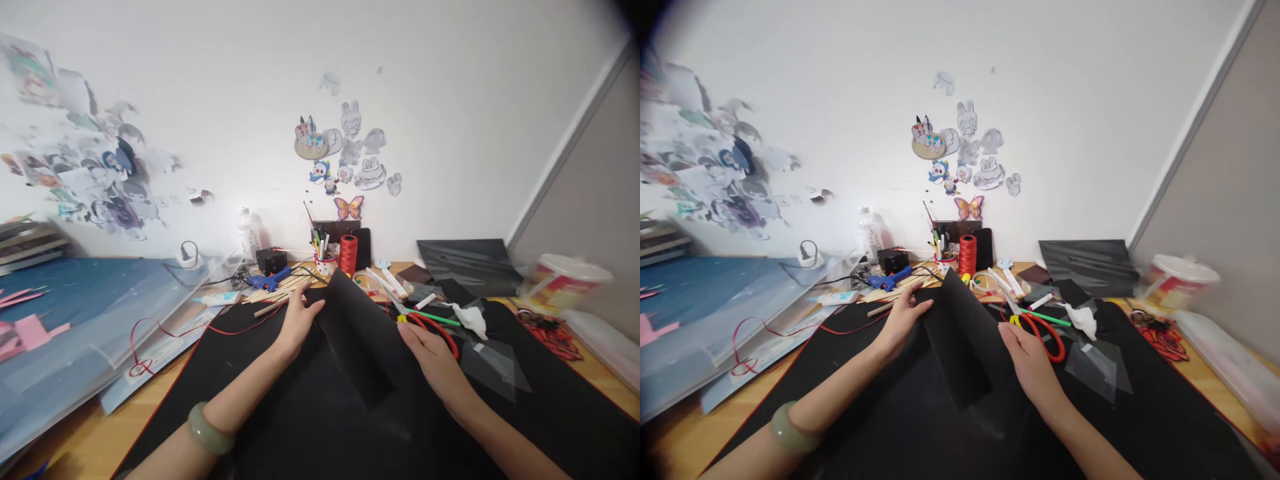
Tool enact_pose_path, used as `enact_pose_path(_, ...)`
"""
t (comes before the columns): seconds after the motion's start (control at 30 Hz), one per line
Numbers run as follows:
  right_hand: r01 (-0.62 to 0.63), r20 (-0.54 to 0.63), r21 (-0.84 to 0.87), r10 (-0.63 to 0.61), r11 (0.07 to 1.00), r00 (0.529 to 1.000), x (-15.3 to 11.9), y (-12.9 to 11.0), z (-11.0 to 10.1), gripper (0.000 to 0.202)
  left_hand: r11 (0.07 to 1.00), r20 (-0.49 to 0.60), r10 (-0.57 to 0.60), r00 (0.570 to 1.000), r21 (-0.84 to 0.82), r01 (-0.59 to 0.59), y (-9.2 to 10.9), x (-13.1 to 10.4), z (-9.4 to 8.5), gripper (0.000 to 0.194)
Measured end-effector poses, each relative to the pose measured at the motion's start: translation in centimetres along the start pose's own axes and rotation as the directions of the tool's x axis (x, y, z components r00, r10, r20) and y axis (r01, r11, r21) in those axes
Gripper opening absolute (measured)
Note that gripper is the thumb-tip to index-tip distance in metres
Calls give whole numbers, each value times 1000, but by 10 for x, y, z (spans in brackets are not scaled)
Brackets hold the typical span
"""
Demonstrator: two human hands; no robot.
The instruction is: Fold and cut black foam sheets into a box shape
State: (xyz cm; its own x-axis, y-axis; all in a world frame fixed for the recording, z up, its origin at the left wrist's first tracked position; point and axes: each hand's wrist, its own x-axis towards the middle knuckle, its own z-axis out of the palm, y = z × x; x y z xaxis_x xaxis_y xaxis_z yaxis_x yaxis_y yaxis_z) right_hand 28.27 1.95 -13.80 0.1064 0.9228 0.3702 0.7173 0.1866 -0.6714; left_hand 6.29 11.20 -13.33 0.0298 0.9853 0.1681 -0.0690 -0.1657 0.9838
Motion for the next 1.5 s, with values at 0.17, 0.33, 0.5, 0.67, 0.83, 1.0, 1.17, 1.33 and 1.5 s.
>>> enact_pose_path(0.17, 16, -35, -94, -20, 995, 999, 9, 18, -6, 42, 992, 118, -54, 992, -104, 66, 13, 13, 4, 52)
enact_pose_path(0.33, 182, -91, -278, -214, 943, 973, 41, -19, -26, 53, 992, 228, 4, 974, -126, 25, 31, 26, 14, 44)
enact_pose_path(0.5, 384, -51, -481, -463, 788, 885, 75, -53, -39, 53, 985, 254, 160, 954, -102, -138, 48, 39, 27, 40)
enact_pose_path(0.67, 343, -168, -451, -455, 824, 874, 90, -52, -30, 36, 934, 187, 356, 915, -52, -353, 60, 51, 34, 35)
enact_pose_path(0.83, 377, -279, -355, -482, 856, 831, 100, -50, -17, 27, 878, 121, 473, 873, 16, -478, 62, 57, 38, 32)
enact_pose_path(1.0, 446, -407, -244, -508, 861, 759, 103, -47, -11, 17, 847, 45, 529, 848, 31, -530, 58, 52, 47, 32)
enact_pose_path(1.17, 546, -510, -148, -537, 825, 672, 96, -42, -11, 16, 823, -39, 562, 826, -72, -563, 60, 44, 51, 27)
enact_pose_path(1.33, 597, -598, 35, -462, 802, 655, 94, -45, -13, 22, 810, -44, 518, 855, -297, -506, 64, 43, 51, 21)
enact_pose_path(1.5, 529, -651, 292, -240, 797, 720, 98, -57, -20, 37, 794, 52, 439, 897, -489, -360, 77, 44, 46, 19)
